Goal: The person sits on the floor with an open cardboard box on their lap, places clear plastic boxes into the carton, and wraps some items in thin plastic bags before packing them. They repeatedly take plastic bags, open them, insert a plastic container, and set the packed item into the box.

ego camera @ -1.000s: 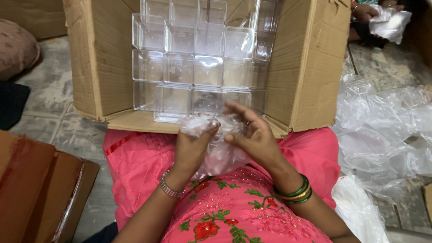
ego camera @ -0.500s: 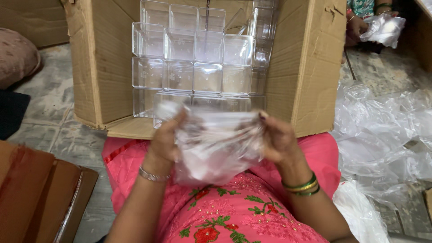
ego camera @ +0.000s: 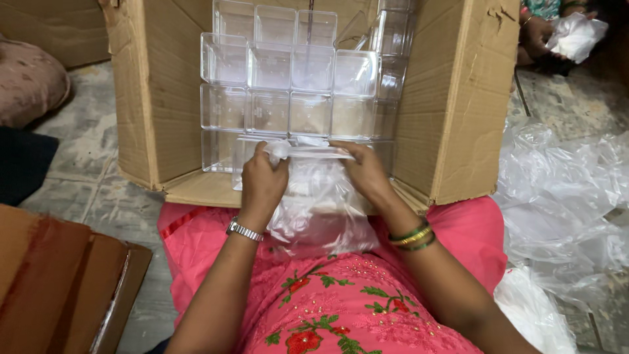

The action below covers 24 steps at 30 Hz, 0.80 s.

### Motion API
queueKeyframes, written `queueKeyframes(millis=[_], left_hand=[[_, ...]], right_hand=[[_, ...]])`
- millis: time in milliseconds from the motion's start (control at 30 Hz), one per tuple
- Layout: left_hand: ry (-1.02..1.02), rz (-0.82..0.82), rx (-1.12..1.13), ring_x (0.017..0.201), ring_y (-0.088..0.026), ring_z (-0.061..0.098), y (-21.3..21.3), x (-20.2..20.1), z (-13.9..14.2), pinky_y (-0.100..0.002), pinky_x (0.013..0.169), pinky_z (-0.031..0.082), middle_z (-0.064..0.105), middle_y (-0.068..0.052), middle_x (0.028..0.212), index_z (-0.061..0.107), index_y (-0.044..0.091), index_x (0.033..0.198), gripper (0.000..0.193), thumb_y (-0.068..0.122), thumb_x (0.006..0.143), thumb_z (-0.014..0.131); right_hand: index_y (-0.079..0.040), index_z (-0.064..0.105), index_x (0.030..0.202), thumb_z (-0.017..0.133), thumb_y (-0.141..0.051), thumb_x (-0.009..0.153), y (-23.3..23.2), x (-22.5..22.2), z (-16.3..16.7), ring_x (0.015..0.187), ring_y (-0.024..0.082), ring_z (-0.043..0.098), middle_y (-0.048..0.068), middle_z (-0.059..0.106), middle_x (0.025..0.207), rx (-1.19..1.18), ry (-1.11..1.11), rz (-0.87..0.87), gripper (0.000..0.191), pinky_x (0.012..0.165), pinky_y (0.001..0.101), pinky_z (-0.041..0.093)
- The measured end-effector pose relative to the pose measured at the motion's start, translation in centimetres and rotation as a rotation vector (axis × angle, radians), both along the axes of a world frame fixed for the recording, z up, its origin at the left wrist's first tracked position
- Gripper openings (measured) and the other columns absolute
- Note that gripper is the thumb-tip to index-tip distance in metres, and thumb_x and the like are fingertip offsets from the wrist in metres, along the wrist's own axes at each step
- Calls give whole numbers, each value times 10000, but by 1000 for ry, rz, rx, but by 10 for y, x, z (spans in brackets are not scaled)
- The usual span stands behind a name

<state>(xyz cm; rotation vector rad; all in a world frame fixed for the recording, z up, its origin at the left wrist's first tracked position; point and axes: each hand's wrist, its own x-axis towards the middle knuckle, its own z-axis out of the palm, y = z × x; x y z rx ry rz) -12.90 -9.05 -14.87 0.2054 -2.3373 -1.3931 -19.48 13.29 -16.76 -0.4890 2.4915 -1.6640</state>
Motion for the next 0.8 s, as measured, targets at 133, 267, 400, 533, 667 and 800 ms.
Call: queueKeyframes(millis=[133,267,400,533,667,800], left_hand=[[92,-167,461,711,-123,608,11,6,4,-295,608,469,705,-51,873,685,34,1192,313,221,940,687],[-292,-121,791,512,-65,482,29,32,23,-264,443,372,571,22,680,716,10,963,283,292,955,702],[-175,-336,682,478,-46,476,44,58,42,-241,428,360,545,49,601,797,68,908,227,253,941,669],[-77,-328,646,527,-56,442,55,57,37,-252,454,338,537,24,619,786,18,899,233,221,981,706],[184,-454,417,801,-90,712,67,43,14,-269,715,569,796,-44,906,767,2,1020,247,231,975,687],[-229,-390,141,742,-149,729,84,45,1,-324,692,569,790,-112,839,761,-7,952,330,298,841,818]], right_hand=[[-13,695,1314,500,71,902,18,34,17,1075,146,653,93,731,1227,-375,10,-70,463,906,277,523],[-9,590,1437,502,89,883,27,55,37,1071,186,648,132,697,1237,-664,-23,-154,570,959,340,539],[-42,553,1429,515,21,899,33,69,51,1069,209,663,135,684,1228,-972,-556,209,536,949,350,553],[-32,552,1412,548,16,896,43,95,51,1078,217,663,137,674,1229,-990,-746,424,518,959,354,553],[-21,552,1394,580,11,893,58,122,44,1088,226,662,139,665,1229,-980,-794,494,503,968,359,553],[-11,551,1376,613,6,890,81,143,35,1097,235,661,141,655,1229,-916,-814,512,490,977,363,553]])
